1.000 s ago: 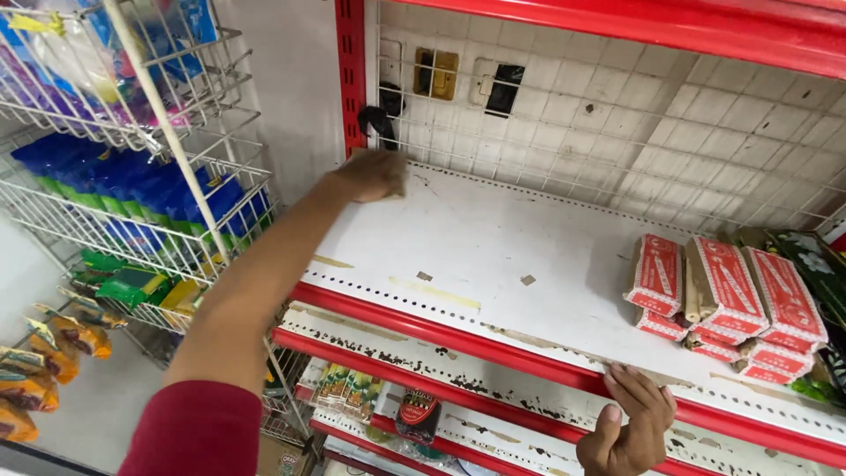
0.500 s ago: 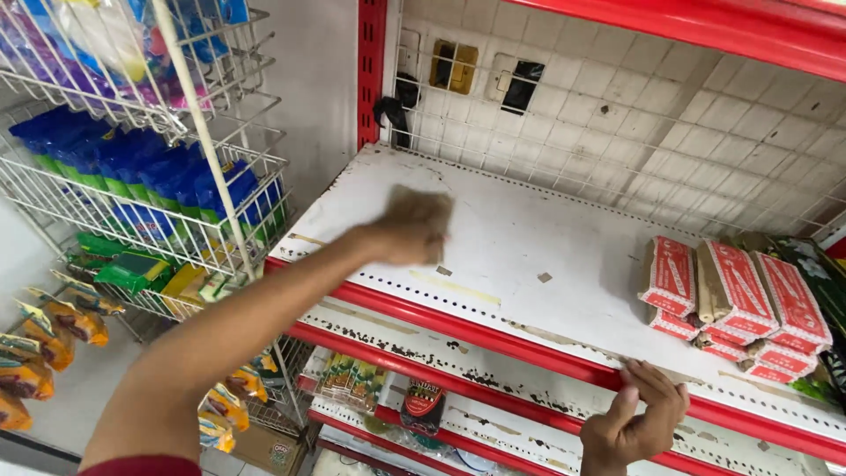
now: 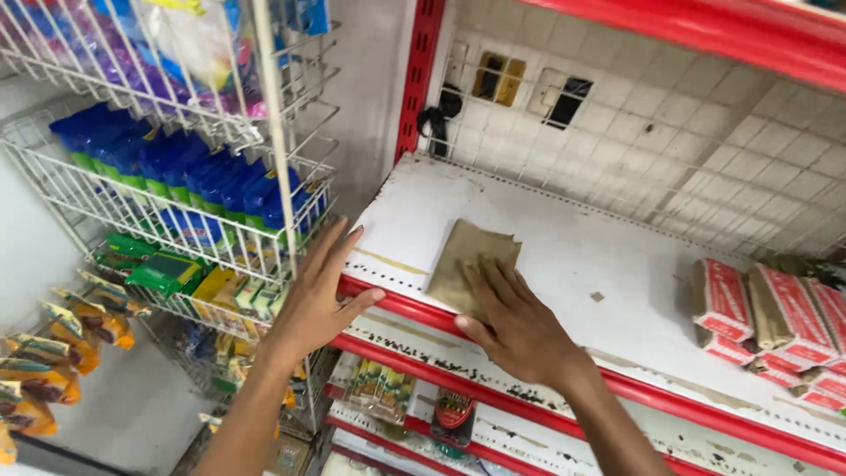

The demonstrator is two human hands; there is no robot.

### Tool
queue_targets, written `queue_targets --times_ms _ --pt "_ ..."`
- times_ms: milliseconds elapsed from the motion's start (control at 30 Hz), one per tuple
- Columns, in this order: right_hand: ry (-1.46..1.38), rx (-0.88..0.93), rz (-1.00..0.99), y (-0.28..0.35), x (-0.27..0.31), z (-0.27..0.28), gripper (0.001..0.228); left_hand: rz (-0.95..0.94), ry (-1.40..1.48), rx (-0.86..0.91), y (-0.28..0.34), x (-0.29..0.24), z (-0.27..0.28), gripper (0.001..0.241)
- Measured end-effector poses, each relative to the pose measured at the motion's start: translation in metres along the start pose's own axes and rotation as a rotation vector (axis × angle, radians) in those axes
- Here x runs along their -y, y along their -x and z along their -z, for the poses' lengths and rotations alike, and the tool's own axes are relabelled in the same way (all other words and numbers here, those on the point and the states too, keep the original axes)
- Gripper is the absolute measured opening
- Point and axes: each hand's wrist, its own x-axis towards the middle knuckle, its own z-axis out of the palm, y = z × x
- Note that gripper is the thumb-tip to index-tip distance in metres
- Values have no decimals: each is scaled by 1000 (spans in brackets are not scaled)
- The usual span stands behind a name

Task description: Cleaning the surfaces of grocery store shelves using a cloth and organizing the products on them.

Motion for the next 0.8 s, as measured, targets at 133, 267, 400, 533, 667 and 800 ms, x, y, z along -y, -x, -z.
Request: queue_targets --times_ms 133,267,400,533,667,800 --pt "30 102 110 -30 45 6 64 76 533 -133 13 22 -20 83" --pt "-155 80 285 -67 78 2 54 25 803 -283 14 37 -46 100" --pt "-92 182 308 -94 82 -2 63 21 904 -293 18 50 -60 105" --pt "98 105 384 -126 59 -25 64 85 820 -238 16 40 -51 98" --pt "-36 322 130 -134 84 11 65 106 929 -219 19 37 -51 76" --pt "-104 310 280 -106 101 2 65 136 855 -153 27 58 -83 73"
